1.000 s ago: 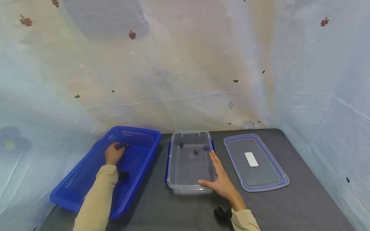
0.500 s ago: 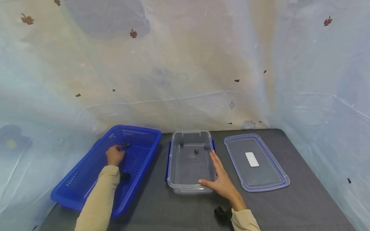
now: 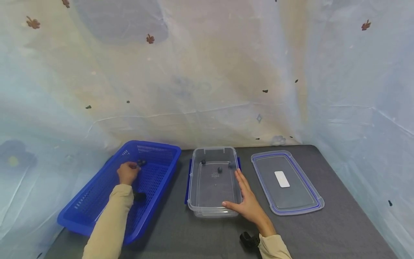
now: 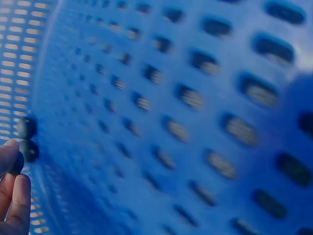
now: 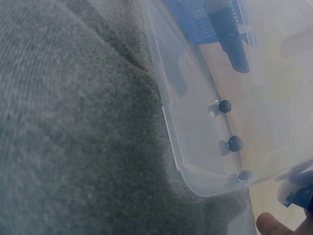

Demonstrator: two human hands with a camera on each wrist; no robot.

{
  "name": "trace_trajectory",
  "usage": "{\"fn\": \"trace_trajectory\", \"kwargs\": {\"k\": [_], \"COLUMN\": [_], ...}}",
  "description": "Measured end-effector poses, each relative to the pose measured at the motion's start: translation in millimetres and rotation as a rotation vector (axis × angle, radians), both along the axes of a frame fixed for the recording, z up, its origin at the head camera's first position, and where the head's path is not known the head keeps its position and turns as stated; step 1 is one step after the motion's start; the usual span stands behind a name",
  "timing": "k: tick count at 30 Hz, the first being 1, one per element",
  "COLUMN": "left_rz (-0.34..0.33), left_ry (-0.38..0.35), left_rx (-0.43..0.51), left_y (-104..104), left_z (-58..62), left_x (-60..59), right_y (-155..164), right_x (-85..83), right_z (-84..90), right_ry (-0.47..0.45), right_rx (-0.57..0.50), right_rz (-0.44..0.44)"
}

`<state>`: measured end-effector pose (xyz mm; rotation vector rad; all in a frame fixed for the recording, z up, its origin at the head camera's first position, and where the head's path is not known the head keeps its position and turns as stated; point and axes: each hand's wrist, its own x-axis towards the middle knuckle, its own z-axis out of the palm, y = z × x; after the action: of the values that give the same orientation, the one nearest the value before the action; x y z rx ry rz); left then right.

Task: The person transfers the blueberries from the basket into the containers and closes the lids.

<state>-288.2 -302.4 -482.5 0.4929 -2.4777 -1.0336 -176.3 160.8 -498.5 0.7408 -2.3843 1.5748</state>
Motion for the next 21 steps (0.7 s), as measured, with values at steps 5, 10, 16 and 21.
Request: {"fn": "trace_trajectory", "kwargs": {"k": [5,10,16,21], "left_rz": [-0.040,-0.103,-0.154,-0.191], "left_ry": [0.017,0.058,0.077,0.065], "left_rx": [0.017,-0.003,-0.026,-0.013], "left_y": [0.3,1.0,7.1,16.1], "left_z": [11.5,27.0,48.0,60.1], "left_x": [-3.3,-4.4,-2.2,5.5], "right_y": [-0.1,-0.7,0.2,2.2], "right_x": [0.2,0.1,0.5,1.1], "right_z": [0.4,-0.5,1.1,4.7], "right_ry": [0.001,0.001,0.001,0.002], "right_rx": [0.000,-0.003,0.014,0.083], "right_rz": [0.000,0.007,-0.002,-0.024]}}
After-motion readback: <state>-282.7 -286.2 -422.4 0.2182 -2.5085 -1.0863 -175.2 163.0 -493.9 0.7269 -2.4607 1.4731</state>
